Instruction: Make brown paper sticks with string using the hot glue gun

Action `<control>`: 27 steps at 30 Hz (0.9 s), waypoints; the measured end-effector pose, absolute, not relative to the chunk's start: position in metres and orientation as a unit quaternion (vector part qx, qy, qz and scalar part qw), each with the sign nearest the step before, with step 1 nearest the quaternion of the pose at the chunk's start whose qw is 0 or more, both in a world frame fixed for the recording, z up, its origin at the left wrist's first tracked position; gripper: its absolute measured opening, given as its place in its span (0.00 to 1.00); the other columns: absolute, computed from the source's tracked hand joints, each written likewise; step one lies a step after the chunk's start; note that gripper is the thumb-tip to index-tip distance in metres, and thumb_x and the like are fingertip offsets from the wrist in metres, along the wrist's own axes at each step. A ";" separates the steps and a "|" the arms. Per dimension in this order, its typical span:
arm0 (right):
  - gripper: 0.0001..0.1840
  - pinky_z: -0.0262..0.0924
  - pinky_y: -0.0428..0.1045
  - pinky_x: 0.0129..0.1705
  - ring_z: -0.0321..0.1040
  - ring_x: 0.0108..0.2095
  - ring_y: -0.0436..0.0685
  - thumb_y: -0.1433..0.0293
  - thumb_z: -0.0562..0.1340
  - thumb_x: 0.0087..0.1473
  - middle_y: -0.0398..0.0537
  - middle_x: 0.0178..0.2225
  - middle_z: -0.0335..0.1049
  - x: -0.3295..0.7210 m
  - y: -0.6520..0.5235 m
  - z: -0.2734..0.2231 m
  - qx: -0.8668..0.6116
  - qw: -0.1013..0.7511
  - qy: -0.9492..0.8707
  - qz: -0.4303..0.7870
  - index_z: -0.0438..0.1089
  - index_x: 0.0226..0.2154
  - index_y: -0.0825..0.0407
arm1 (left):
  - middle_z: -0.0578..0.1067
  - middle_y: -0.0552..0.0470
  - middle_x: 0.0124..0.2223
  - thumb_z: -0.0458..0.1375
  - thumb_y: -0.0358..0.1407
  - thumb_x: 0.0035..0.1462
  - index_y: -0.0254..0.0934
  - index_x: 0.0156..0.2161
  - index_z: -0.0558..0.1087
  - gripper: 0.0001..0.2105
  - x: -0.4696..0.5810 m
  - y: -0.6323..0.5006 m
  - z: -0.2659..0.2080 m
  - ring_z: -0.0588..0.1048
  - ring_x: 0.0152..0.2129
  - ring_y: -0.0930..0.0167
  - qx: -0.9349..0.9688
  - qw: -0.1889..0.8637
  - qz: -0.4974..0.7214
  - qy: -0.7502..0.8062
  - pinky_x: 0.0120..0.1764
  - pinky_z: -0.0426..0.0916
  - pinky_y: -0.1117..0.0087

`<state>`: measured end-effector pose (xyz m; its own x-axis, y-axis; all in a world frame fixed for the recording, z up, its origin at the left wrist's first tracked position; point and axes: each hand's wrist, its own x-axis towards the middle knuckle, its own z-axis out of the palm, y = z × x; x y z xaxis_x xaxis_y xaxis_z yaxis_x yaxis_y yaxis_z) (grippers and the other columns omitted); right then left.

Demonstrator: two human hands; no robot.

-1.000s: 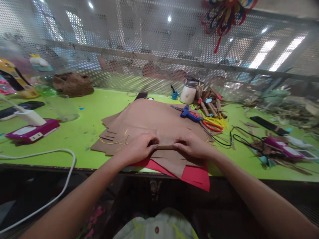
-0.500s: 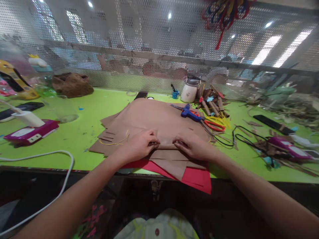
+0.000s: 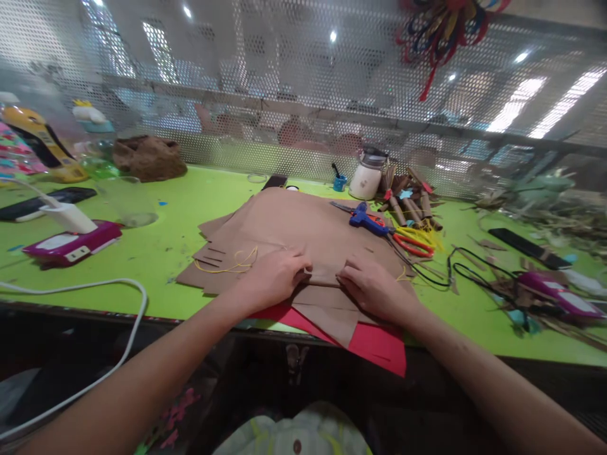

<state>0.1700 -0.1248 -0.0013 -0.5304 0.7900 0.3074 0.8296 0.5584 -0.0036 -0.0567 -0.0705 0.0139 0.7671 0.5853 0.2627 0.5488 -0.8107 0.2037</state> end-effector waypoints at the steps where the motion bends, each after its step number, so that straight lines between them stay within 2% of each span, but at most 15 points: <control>1: 0.14 0.50 0.49 0.34 0.56 0.32 0.55 0.71 0.50 0.62 0.50 0.29 0.63 0.170 -0.125 -0.002 -0.465 0.145 -0.870 -0.069 0.67 0.29 0.54 | 0.70 0.50 0.34 0.49 0.32 0.61 0.36 0.33 0.72 0.10 -0.056 -0.072 0.013 0.68 0.30 0.72 0.938 0.052 0.160 0.303 0.34 0.61 0.72; 6: 0.11 0.54 0.50 0.36 0.60 0.35 0.56 0.67 0.53 0.61 0.51 0.32 0.65 0.180 -0.128 0.002 -0.449 0.175 -0.876 -0.022 0.69 0.34 0.54 | 0.69 0.49 0.33 0.48 0.30 0.61 0.34 0.30 0.71 0.11 -0.056 -0.077 0.014 0.68 0.30 0.72 0.942 0.055 0.152 0.294 0.33 0.61 0.73; 10: 0.10 0.58 0.50 0.38 0.63 0.37 0.57 0.66 0.57 0.59 0.53 0.34 0.67 0.201 -0.132 0.004 -0.450 0.178 -0.875 0.007 0.71 0.37 0.53 | 0.69 0.48 0.36 0.53 0.35 0.59 0.34 0.33 0.72 0.08 -0.058 -0.079 0.017 0.68 0.33 0.70 0.948 0.052 0.147 0.276 0.36 0.62 0.71; 13: 0.10 0.60 0.50 0.37 0.65 0.36 0.57 0.66 0.57 0.58 0.53 0.34 0.69 0.218 -0.135 -0.002 -0.462 0.188 -0.866 0.012 0.72 0.38 0.53 | 0.70 0.48 0.37 0.56 0.36 0.57 0.34 0.33 0.72 0.07 -0.057 -0.077 0.015 0.69 0.33 0.70 0.947 0.052 0.146 0.280 0.36 0.63 0.70; 19: 0.14 0.61 0.49 0.33 0.70 0.33 0.56 0.64 0.55 0.59 0.52 0.34 0.74 0.245 -0.143 -0.011 -0.512 0.186 -0.838 0.028 0.72 0.42 0.52 | 0.70 0.49 0.35 0.53 0.34 0.60 0.34 0.32 0.73 0.08 -0.055 -0.069 0.009 0.69 0.33 0.70 0.946 0.049 0.156 0.280 0.36 0.63 0.70; 23: 0.14 0.61 0.49 0.31 0.68 0.29 0.55 0.63 0.56 0.58 0.50 0.29 0.74 0.257 -0.149 0.003 -0.541 0.219 -0.811 0.042 0.75 0.33 0.52 | 0.71 0.49 0.35 0.52 0.34 0.60 0.35 0.33 0.74 0.09 -0.055 -0.067 0.009 0.69 0.33 0.70 0.950 0.049 0.152 0.270 0.37 0.63 0.71; 25: 0.14 0.61 0.53 0.36 0.67 0.33 0.57 0.63 0.56 0.58 0.52 0.30 0.72 0.250 -0.151 0.014 -0.537 0.240 -0.809 -0.013 0.74 0.29 0.52 | 0.71 0.48 0.35 0.51 0.34 0.60 0.35 0.35 0.74 0.09 -0.055 -0.066 0.011 0.70 0.33 0.70 0.952 0.050 0.144 0.267 0.36 0.63 0.71; 27: 0.12 0.59 0.57 0.43 0.64 0.38 0.60 0.65 0.56 0.58 0.54 0.35 0.71 0.233 -0.151 0.023 -0.514 0.242 -0.819 -0.075 0.73 0.31 0.52 | 0.71 0.48 0.36 0.51 0.35 0.60 0.35 0.37 0.73 0.09 -0.055 -0.066 0.012 0.70 0.33 0.70 0.951 0.052 0.141 0.271 0.36 0.63 0.71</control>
<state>0.2326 -0.1509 0.0225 -0.3534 0.8066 0.4738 0.8790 0.4597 -0.1270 -0.0552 -0.0663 0.0122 0.8136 0.5292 0.2407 0.4998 -0.8482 0.1754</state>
